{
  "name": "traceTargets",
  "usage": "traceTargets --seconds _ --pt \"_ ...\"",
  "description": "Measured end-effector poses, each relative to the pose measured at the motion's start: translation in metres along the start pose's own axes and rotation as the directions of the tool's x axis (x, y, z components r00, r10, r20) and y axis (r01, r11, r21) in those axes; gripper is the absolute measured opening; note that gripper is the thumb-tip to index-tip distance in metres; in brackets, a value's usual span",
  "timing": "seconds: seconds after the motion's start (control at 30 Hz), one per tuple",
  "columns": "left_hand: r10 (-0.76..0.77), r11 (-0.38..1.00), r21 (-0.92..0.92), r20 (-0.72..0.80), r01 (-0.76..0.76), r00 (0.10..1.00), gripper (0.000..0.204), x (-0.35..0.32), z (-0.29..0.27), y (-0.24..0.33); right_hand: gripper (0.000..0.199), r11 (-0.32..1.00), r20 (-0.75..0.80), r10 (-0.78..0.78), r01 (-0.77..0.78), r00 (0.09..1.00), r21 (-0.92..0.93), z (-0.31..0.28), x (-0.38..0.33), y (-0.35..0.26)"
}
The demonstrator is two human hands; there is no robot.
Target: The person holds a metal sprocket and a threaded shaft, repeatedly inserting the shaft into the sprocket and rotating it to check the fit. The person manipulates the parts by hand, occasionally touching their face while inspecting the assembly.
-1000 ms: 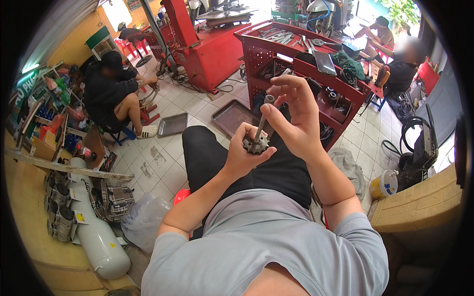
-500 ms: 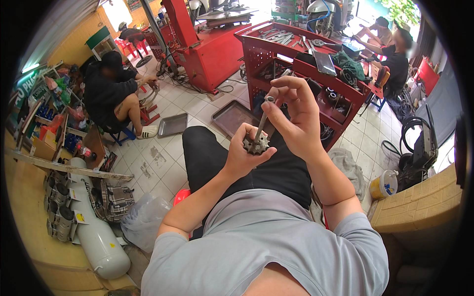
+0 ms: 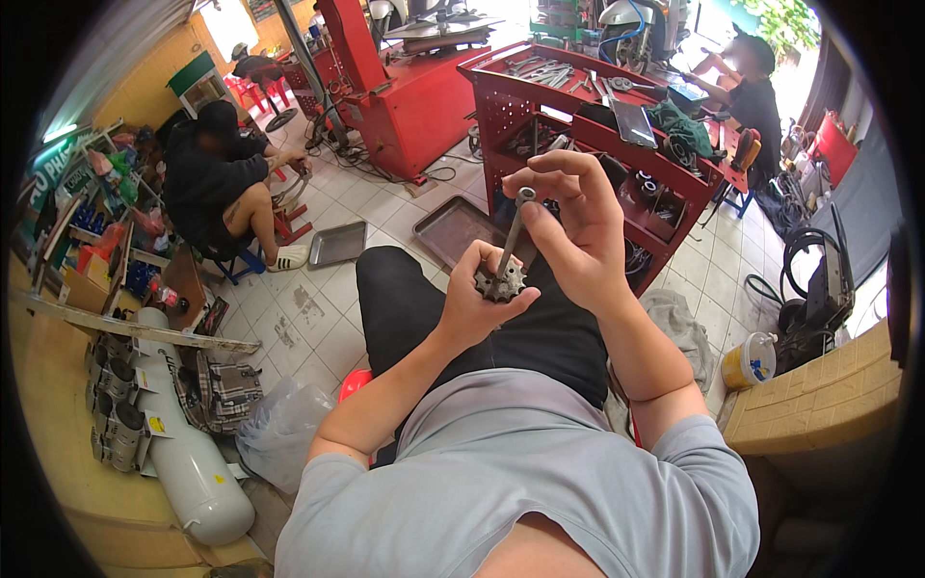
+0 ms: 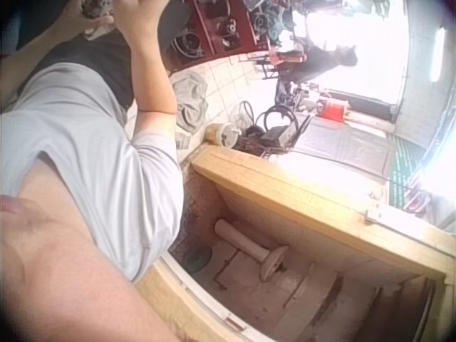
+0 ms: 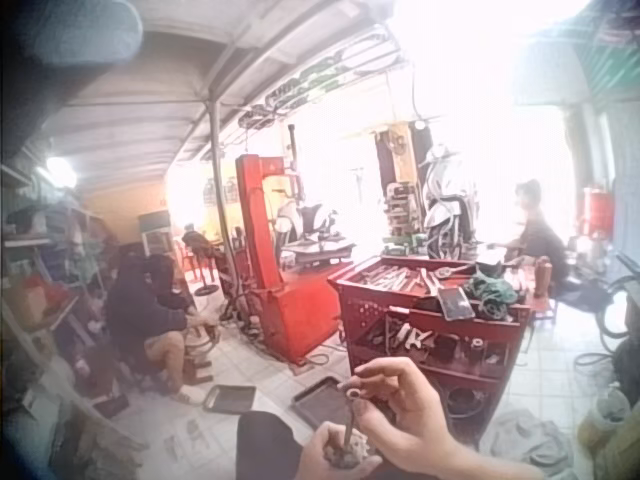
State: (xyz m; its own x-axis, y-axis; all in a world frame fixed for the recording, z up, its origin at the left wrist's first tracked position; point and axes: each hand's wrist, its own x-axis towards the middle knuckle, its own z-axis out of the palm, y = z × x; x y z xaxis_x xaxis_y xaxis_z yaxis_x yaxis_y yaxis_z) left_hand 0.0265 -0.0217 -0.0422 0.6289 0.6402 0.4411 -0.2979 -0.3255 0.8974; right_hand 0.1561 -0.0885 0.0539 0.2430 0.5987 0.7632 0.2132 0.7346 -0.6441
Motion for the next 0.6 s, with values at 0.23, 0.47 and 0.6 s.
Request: traceTargets --seconds 0.23,0.47,0.6 --pt "0.029 1.000 0.004 -0.008 -0.029 1.000 0.047 0.0002 0.0004 -0.0047 0.036 0.999 -0.003 0.026 -0.026 1.000 -0.046 -0.0024 -0.0001 0.0026" --pt "0.021 1.000 0.012 -0.020 -0.021 1.000 0.048 -0.0007 -0.0001 -0.0036 0.034 0.994 0.005 -0.029 0.029 1.000 -0.108 -0.0014 0.0016 -0.0007" --pt "-0.026 1.000 -0.017 -0.007 0.026 1.000 0.048 -0.0004 0.0008 -0.0026 0.033 0.999 -0.010 0.039 -0.039 0.999 0.009 -0.0006 0.0000 0.0006"
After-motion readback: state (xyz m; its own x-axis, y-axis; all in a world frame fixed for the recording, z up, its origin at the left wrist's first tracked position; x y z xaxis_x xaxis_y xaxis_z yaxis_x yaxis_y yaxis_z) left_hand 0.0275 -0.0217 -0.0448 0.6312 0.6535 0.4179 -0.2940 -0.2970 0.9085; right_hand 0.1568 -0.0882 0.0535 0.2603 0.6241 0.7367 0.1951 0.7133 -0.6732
